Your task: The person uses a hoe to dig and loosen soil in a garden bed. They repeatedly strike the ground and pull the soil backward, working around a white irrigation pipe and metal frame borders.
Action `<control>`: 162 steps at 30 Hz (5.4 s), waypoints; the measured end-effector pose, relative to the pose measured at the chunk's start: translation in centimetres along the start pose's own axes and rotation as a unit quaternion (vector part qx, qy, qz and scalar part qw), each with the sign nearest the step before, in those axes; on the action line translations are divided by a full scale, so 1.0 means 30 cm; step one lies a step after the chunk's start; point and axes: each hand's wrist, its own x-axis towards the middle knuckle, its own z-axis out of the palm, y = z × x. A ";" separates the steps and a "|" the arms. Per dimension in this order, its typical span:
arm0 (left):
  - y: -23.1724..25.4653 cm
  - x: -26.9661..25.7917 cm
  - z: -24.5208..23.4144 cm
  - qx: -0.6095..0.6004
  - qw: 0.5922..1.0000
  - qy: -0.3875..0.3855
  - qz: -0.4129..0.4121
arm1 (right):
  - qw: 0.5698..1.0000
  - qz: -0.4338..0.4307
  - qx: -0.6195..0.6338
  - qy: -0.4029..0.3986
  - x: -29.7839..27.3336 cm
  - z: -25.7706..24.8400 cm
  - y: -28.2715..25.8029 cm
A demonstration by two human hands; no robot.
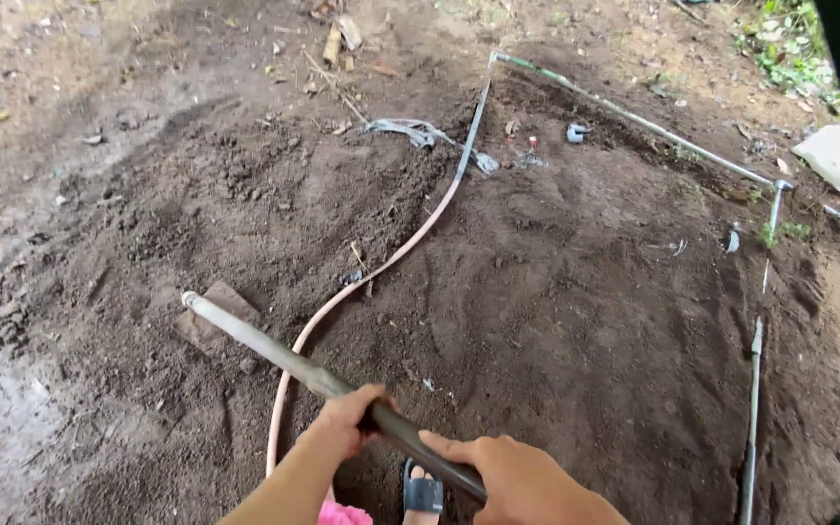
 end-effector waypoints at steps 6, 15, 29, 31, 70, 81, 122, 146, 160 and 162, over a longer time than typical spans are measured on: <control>0.159 0.674 -0.189 -0.074 0.996 0.023 -0.044 | 0.995 0.064 -0.048 0.052 0.044 0.071 -0.082; 0.045 0.439 -0.152 -0.185 0.969 0.090 -0.140 | 0.980 0.197 0.004 0.003 0.099 0.232 0.010; 0.207 0.195 -0.395 -0.244 0.958 0.136 0.063 | 0.988 0.067 -0.015 0.141 0.444 0.465 0.115; 0.297 -0.086 -0.384 -0.205 0.966 0.140 0.068 | 0.990 0.089 0.083 0.065 0.469 0.417 0.024; -0.072 1.154 -0.714 -0.090 0.995 0.014 -0.043 | 0.964 0.259 0.031 0.049 0.031 0.335 0.028; -0.215 0.197 -0.214 0.030 0.994 0.104 -0.007 | 0.952 0.298 -0.006 0.074 0.249 0.812 0.655; -0.314 1.169 -0.700 -0.003 0.989 0.037 -0.140 | 0.972 0.226 -0.058 0.011 0.034 0.382 0.214; -0.211 0.828 -0.849 -0.175 0.951 0.251 -0.052 | 0.989 0.097 -0.096 0.061 0.171 0.458 0.101; -0.519 0.710 -0.815 -0.121 0.980 0.147 -0.053 | 0.966 0.237 -0.086 0.058 0.234 0.817 0.372; -0.203 0.297 -0.789 -0.057 0.982 0.178 -0.020 | 0.977 0.189 -0.068 0.070 0.320 0.801 0.175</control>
